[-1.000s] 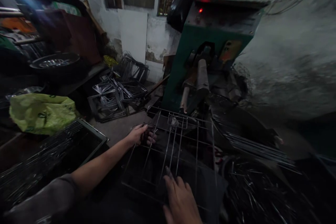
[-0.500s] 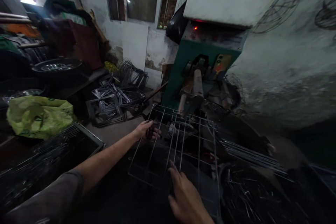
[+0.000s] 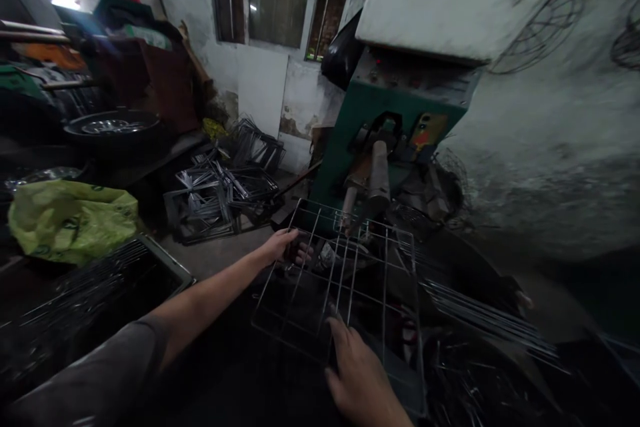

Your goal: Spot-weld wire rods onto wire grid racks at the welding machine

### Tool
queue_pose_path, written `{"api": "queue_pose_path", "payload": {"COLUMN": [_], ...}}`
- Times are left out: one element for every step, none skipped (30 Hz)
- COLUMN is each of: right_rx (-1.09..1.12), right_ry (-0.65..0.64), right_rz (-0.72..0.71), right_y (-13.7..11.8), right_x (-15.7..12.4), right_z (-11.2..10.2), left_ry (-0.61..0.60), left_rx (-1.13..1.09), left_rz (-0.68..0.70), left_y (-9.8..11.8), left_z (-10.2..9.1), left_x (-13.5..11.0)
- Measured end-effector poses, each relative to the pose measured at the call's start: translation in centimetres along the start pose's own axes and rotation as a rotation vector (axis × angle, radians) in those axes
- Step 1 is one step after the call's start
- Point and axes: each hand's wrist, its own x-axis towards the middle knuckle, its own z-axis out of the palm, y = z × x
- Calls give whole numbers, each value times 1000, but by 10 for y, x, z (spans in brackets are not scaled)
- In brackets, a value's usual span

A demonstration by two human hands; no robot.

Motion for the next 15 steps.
{"api": "queue_pose_path", "payload": {"right_rx": [1, 0, -2, -6, -6, -1, 8, 19, 30, 39, 42, 44, 48, 55, 66], "right_ry": [1, 9, 18, 27, 34, 43, 52, 58, 63, 58, 47, 31, 12, 0, -7], "right_rz": [-3, -9, -17, -27, -36, -39, -41, -43, -40, -37, -32, -26, -20, -10, -5], "right_y": [1, 3, 5, 8, 10, 13, 14, 16, 16, 16, 14, 13, 10, 8, 6], "right_x": [0, 1, 1, 1, 1, 1, 1, 1, 1, 2, 2, 2, 2, 2, 1], "right_z": [0, 2, 4, 7, 10, 14, 17, 19, 20, 19, 18, 15, 11, 7, 4], "left_ry": [-3, -2, 1, 4, 4, -2, -8, -14, -21, -30, -39, -48, -56, -58, -52], "left_rx": [4, 10, 16, 20, 21, 21, 21, 20, 21, 23, 23, 21, 19, 20, 21], "left_rz": [3, 6, 10, 16, 23, 27, 27, 27, 24, 16, 8, 4, 2, 1, 2], "left_y": [0, -1, -1, -1, -1, -1, 0, 0, 1, 2, 3, 4, 5, 6, 7], "left_z": [-1, -2, -3, -4, -4, -4, -4, -4, -4, -3, -2, -1, 0, 2, 3], "left_x": [2, 3, 4, 5, 6, 6, 6, 5, 5, 4, 3, 2, 1, 0, -1]}}
